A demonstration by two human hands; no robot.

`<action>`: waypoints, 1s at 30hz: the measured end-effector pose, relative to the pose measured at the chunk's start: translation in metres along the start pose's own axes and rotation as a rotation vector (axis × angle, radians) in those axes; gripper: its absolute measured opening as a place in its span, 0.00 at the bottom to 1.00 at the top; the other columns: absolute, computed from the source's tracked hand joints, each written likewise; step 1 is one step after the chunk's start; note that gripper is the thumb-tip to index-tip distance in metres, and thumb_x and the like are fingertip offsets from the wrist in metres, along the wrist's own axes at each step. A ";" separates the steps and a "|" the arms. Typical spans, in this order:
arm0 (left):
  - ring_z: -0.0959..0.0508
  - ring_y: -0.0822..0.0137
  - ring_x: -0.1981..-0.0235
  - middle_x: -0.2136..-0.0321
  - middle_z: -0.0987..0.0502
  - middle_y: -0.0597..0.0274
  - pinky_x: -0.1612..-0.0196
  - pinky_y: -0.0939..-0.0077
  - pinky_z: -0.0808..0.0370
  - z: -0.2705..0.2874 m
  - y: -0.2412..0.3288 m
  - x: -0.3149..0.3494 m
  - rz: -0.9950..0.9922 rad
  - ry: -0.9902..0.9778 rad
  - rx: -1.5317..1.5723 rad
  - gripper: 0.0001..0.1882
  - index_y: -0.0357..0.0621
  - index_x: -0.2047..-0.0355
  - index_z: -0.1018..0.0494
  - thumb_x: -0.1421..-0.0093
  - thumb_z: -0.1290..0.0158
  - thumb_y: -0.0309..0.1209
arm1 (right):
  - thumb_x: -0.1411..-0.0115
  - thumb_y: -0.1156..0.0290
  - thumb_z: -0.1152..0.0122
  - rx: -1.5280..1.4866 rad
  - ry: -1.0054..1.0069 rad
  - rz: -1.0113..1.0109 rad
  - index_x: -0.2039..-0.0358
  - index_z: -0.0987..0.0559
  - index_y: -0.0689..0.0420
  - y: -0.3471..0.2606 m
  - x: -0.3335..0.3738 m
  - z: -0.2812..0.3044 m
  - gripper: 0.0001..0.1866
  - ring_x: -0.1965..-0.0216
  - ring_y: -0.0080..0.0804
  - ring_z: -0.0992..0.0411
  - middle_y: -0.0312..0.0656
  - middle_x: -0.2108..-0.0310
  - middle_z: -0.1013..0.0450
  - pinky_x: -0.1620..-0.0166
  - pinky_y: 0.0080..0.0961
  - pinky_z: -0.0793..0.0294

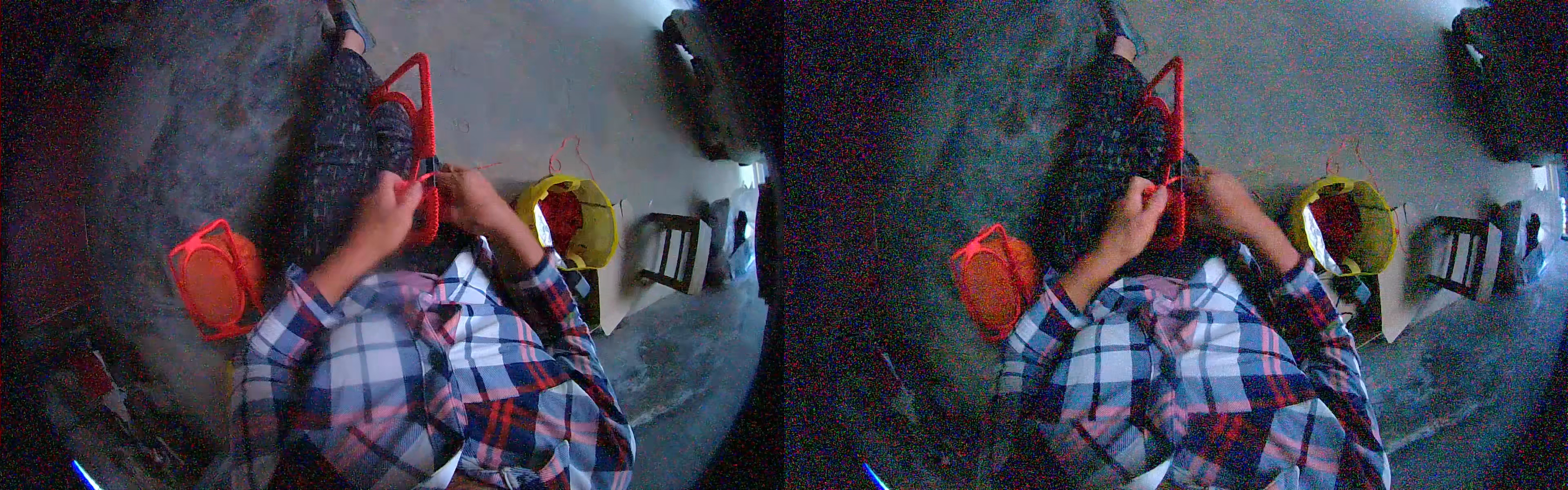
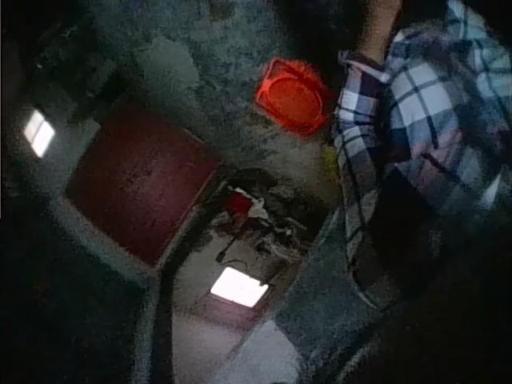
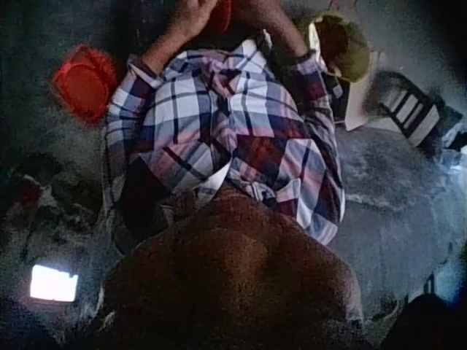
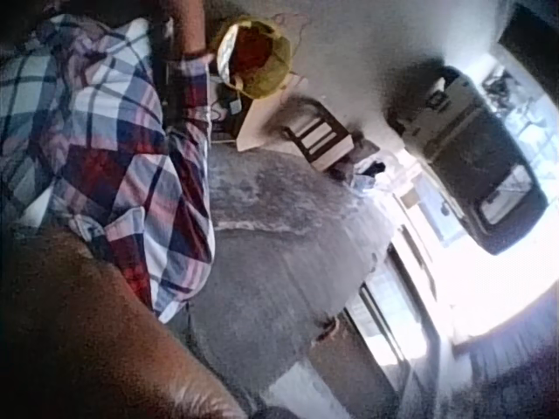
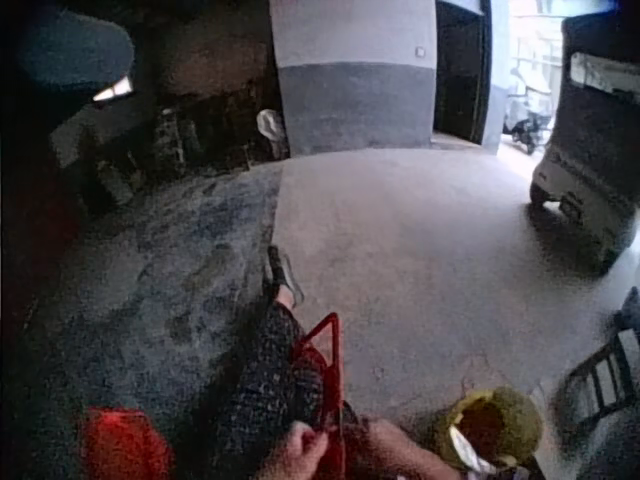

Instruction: Wrapping a square red plastic frame with red twine.

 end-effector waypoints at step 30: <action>0.31 0.69 0.68 0.65 0.31 0.62 0.62 0.75 0.33 -0.011 0.004 -0.048 0.176 -0.097 0.812 0.25 0.43 0.53 0.37 0.53 0.46 0.30 | 0.35 0.64 0.54 -0.833 1.326 -0.147 0.49 0.34 0.58 0.025 0.240 0.259 0.18 0.87 0.17 0.42 0.30 0.80 0.36 0.84 0.19 0.41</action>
Point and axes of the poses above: each hand's wrist, its own x-axis away from the middle knuckle, its own z-axis out of the back of the hand, y = z × x, the point moved 7 cm from there along -x, towards the middle knuckle
